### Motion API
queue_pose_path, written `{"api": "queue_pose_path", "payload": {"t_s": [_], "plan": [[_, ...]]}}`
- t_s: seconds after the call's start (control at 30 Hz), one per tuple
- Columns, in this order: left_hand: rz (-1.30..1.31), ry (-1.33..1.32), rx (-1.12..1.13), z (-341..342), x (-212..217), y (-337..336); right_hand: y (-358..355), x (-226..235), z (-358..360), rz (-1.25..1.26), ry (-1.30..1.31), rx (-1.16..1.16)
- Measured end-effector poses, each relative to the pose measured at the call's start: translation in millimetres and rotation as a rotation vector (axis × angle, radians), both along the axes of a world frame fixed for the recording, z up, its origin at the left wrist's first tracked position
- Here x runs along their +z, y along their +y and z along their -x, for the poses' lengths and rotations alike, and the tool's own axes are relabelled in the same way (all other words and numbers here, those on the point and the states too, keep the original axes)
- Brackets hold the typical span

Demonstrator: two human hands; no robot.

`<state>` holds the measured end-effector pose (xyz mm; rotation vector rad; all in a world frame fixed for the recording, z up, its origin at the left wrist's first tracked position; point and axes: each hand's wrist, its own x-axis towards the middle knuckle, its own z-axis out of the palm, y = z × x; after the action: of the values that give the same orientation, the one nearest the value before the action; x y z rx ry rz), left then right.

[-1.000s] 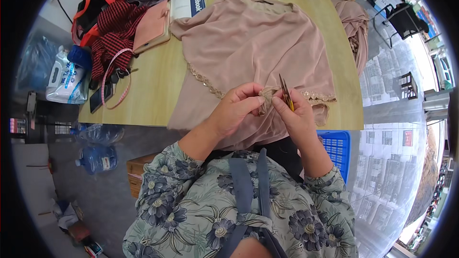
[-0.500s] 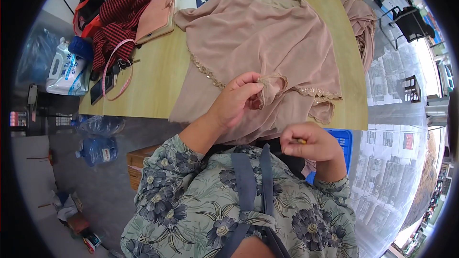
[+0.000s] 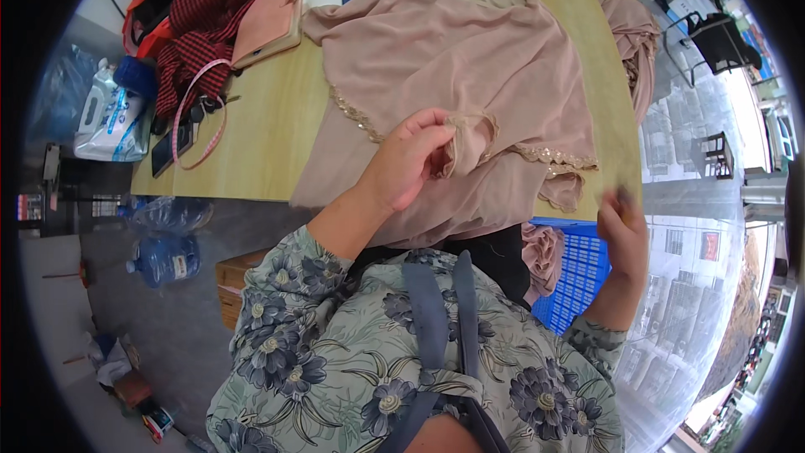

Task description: The person trims loose threads from a garment using thread clippers, turning and repositioning different seams and edges before lifting it up.

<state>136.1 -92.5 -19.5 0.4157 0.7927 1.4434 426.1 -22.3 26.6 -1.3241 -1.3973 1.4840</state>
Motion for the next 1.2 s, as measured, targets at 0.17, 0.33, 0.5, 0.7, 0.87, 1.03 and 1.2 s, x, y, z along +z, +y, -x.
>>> {"api": "queue_pose_path", "payload": {"t_s": [0.17, 0.33, 0.5, 0.7, 0.87, 1.03, 1.2], "plan": [[-0.106, 0.067, -0.135, -10.6, 5.0, -6.0, 0.9, -25.7, 34.2, -0.264, -0.228, 0.101], [-0.048, 0.085, 0.075, 4.0, 14.5, 2.5, -3.5, -38.6, 64.6, -0.29, -0.313, 0.289], [-0.043, 0.17, 0.215, 37.6, 0.8, 2.7, 2.4, -65.7, 81.8, -0.38, -0.248, 0.344], [0.003, 0.117, 0.269, 46.6, -11.1, -1.9, 1.9, -53.6, 113.2, -0.451, -0.373, 0.384], [-0.12, 0.078, 0.143, 23.7, 15.4, -6.0, 22.1, -82.1, 123.0, -0.649, -0.587, 0.468], [-0.278, 0.615, 0.122, 18.9, 4.3, -15.0, 34.2, -65.7, 102.4, -0.566, -0.399, 0.448], [-0.608, 1.807, 0.091, 6.9, -17.0, -11.1, 30.5, 6.9, 68.8, -0.081, 0.267, 0.129]]}}
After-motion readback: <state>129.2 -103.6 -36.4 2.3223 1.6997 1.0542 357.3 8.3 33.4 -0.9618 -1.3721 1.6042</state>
